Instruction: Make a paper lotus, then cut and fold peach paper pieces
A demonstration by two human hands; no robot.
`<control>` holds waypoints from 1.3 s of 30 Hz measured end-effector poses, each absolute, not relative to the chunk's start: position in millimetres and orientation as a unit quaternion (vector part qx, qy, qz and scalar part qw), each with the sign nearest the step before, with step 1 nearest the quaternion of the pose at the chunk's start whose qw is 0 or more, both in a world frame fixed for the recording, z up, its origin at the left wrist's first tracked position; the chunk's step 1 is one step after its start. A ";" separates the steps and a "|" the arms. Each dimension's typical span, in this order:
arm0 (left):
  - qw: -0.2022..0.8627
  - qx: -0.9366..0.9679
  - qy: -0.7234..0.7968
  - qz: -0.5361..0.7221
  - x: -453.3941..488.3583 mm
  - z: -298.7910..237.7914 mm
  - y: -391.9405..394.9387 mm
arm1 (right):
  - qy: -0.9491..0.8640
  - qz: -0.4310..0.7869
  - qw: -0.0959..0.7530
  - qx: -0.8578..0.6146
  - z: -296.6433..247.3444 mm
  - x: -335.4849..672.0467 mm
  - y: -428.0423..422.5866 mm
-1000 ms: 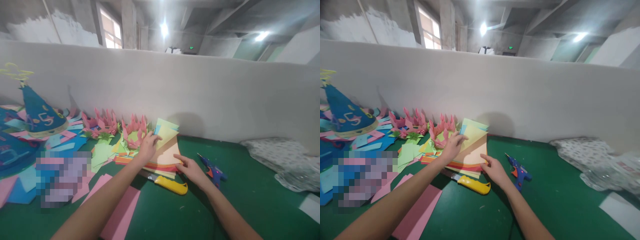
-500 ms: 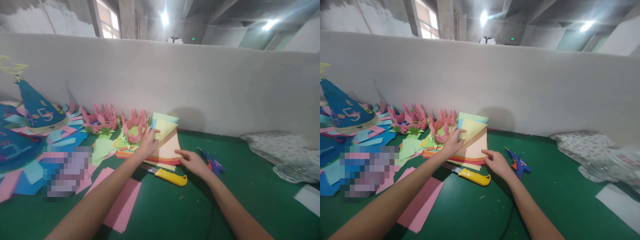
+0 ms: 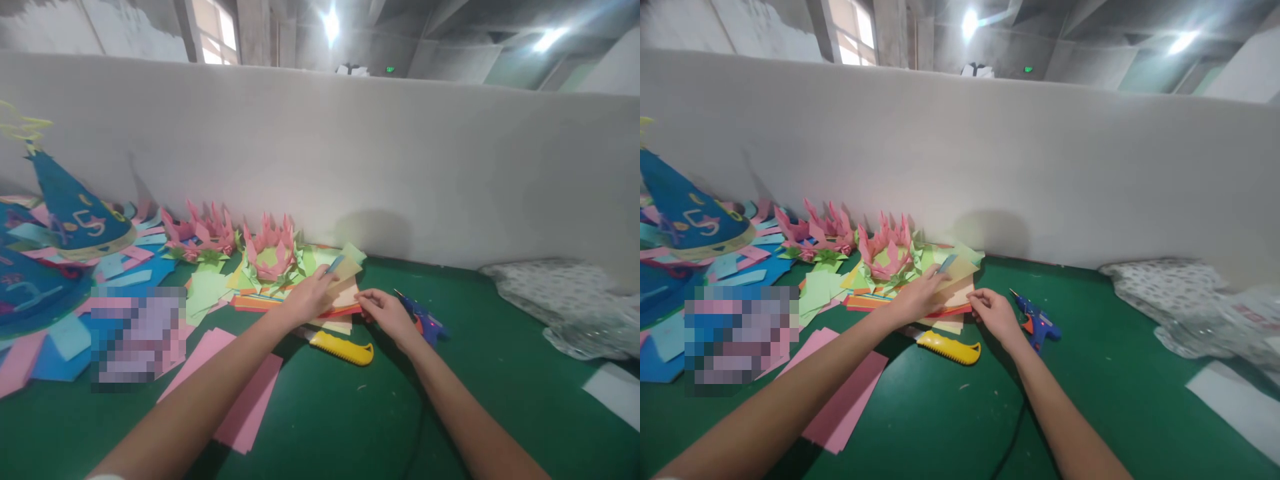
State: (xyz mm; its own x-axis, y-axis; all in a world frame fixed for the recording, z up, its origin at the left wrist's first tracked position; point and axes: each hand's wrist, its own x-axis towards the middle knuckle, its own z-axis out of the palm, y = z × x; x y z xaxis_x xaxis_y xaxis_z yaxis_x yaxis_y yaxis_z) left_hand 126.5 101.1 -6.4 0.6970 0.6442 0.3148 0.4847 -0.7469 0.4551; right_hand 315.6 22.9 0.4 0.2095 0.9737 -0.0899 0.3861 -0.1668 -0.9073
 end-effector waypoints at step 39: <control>0.236 0.859 0.370 0.262 135.3 -5.3 113.5 | -0.462 0.444 0.410 -0.649 -1.0 310.6 21.7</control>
State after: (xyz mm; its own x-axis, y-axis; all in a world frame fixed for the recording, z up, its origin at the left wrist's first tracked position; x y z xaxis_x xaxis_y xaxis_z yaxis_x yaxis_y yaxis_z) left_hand 135.3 113.5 -5.3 0.5880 0.7603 0.2762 0.5125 -0.6143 0.6000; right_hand 310.6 21.7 -1.0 0.1787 0.9640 -0.1969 0.2367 -0.2364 -0.9424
